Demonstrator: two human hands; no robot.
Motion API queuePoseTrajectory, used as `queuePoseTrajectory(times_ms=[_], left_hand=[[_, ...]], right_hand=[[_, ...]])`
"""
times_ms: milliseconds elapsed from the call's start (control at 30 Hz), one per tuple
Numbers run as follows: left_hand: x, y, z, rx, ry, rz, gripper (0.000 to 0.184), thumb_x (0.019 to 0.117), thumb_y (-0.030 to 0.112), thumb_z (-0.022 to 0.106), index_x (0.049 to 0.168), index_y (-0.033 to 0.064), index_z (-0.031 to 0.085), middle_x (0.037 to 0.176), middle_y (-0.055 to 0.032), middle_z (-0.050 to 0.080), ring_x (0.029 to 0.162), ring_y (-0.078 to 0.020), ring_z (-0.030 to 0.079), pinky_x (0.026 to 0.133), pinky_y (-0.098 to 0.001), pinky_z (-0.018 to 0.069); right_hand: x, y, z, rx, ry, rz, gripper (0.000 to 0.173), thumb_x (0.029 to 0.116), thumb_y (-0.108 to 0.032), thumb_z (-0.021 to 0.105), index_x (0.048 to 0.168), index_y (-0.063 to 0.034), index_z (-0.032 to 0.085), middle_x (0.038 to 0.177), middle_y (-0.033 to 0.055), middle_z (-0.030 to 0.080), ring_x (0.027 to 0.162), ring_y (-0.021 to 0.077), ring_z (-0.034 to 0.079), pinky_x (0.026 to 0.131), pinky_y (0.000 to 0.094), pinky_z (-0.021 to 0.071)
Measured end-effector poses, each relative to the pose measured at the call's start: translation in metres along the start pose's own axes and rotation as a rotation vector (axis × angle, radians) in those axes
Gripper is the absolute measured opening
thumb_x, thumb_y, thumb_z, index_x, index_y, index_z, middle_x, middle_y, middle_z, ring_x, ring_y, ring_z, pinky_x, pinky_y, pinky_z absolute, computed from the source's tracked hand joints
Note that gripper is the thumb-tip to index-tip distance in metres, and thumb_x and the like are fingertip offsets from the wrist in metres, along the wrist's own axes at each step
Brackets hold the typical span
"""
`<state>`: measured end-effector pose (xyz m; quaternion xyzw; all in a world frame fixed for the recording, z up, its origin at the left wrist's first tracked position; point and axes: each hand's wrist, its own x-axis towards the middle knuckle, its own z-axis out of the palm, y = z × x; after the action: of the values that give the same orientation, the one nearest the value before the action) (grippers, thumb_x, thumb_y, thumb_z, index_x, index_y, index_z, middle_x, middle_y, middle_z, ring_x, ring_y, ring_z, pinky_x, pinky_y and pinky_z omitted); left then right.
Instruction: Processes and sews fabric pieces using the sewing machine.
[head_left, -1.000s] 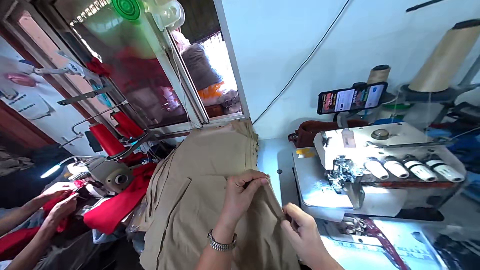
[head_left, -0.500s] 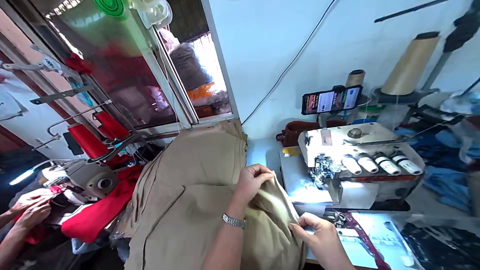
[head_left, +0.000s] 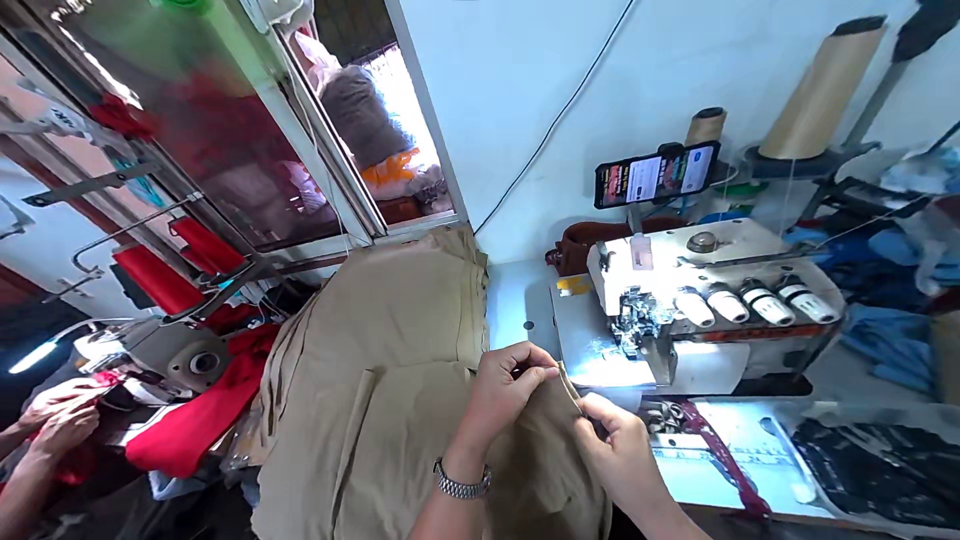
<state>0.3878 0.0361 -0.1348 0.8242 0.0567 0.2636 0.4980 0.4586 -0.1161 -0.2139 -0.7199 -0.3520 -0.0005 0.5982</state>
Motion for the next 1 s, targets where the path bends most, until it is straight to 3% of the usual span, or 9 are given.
queuePoseTrajectory(times_ms=[100, 233, 333, 500, 667, 733, 800, 933, 1000], left_hand=[[0.000, -0.008, 0.002, -0.004, 0.053, -0.019, 0.004, 0.0940, 0.001, 0.069, 0.094, 0.0028, 0.072, 0.084, -0.0033, 0.071, 0.075, -0.0083, 0.065, 0.070, -0.0231, 0.0553], [0.011, -0.017, 0.032, -0.008, 0.147, -0.010, 0.004, 0.0962, 0.002, 0.066, 0.094, 0.0030, 0.070, 0.084, -0.0041, 0.069, 0.075, -0.0096, 0.065, 0.070, -0.0259, 0.0551], [0.024, -0.018, 0.063, -0.019, 0.143, 0.047, 0.006, 0.0983, 0.004, 0.063, 0.097, 0.0038, 0.068, 0.087, -0.0036, 0.069, 0.076, -0.0086, 0.065, 0.071, -0.0256, 0.0556], [0.038, -0.022, 0.101, 0.011, 0.046, 0.139, 0.005, 0.0965, 0.003, 0.065, 0.098, 0.0037, 0.070, 0.093, -0.0043, 0.070, 0.082, -0.0088, 0.066, 0.077, -0.0265, 0.0570], [0.028, -0.030, 0.116, 0.518, 0.102, 0.288, 0.005, 0.0928, 0.010, 0.071, 0.092, 0.0079, 0.076, 0.108, -0.0088, 0.062, 0.102, -0.0194, 0.062, 0.088, -0.0335, 0.0560], [0.009, -0.022, 0.128, 0.841, 0.142, 0.317, 0.015, 0.0892, 0.008, 0.069, 0.100, 0.0117, 0.079, 0.114, -0.0113, 0.069, 0.109, -0.0299, 0.063, 0.092, -0.0475, 0.0508], [-0.008, -0.012, 0.141, 1.107, 0.152, 0.253, 0.026, 0.0889, 0.011, 0.067, 0.111, 0.0168, 0.079, 0.118, -0.0044, 0.074, 0.110, -0.0271, 0.068, 0.095, -0.0546, 0.0476], [-0.018, -0.016, 0.156, 1.155, 0.232, 0.220, 0.034, 0.0877, 0.011, 0.065, 0.117, 0.0202, 0.078, 0.121, -0.0028, 0.074, 0.111, -0.0272, 0.070, 0.097, -0.0574, 0.0488], [-0.015, -0.022, 0.159, 1.152, 0.270, 0.221, 0.035, 0.0880, 0.011, 0.065, 0.118, 0.0220, 0.078, 0.121, -0.0021, 0.074, 0.111, -0.0267, 0.069, 0.097, -0.0546, 0.0486]], right_hand=[[-0.024, 0.024, -0.002, -0.012, 0.004, 0.020, 0.026, 0.0834, -0.012, 0.050, 0.083, -0.0088, 0.075, 0.077, -0.0015, 0.066, 0.070, 0.0012, 0.060, 0.061, 0.0199, 0.0483], [-0.039, 0.043, -0.016, 0.134, 0.043, 0.039, 0.021, 0.0883, -0.012, 0.058, 0.089, -0.0067, 0.079, 0.088, -0.0008, 0.074, 0.085, -0.0016, 0.067, 0.078, 0.0159, 0.0550], [-0.045, 0.034, -0.041, 0.204, 0.117, 0.070, 0.011, 0.0852, -0.009, 0.069, 0.086, -0.0042, 0.079, 0.084, -0.0003, 0.074, 0.081, -0.0034, 0.067, 0.076, 0.0132, 0.0554], [-0.053, 0.030, -0.075, 0.185, 0.156, 0.181, 0.006, 0.0837, -0.002, 0.070, 0.085, 0.0006, 0.075, 0.080, -0.0008, 0.069, 0.069, -0.0048, 0.060, 0.064, 0.0119, 0.0517], [-0.063, 0.041, -0.070, 0.274, 0.027, 0.230, 0.017, 0.0841, 0.005, 0.065, 0.100, 0.0044, 0.070, 0.090, 0.0029, 0.072, 0.077, 0.0003, 0.067, 0.070, 0.0188, 0.0580], [-0.065, 0.044, -0.068, 0.281, 0.006, 0.230, 0.022, 0.0857, 0.005, 0.062, 0.105, 0.0058, 0.071, 0.092, 0.0038, 0.073, 0.077, -0.0007, 0.066, 0.071, 0.0181, 0.0569], [-0.064, 0.045, -0.068, 0.280, 0.010, 0.228, 0.023, 0.0858, 0.005, 0.059, 0.105, 0.0066, 0.071, 0.090, 0.0026, 0.073, 0.074, -0.0041, 0.063, 0.070, 0.0150, 0.0536], [-0.059, 0.042, -0.068, 0.312, 0.080, 0.243, 0.019, 0.0863, 0.005, 0.056, 0.097, 0.0073, 0.072, 0.087, -0.0002, 0.071, 0.072, -0.0090, 0.058, 0.066, 0.0105, 0.0478], [-0.059, 0.050, -0.069, 0.340, 0.064, 0.215, 0.019, 0.0865, 0.006, 0.055, 0.095, 0.0039, 0.072, 0.089, -0.0016, 0.072, 0.077, -0.0065, 0.062, 0.071, 0.0122, 0.0522]])
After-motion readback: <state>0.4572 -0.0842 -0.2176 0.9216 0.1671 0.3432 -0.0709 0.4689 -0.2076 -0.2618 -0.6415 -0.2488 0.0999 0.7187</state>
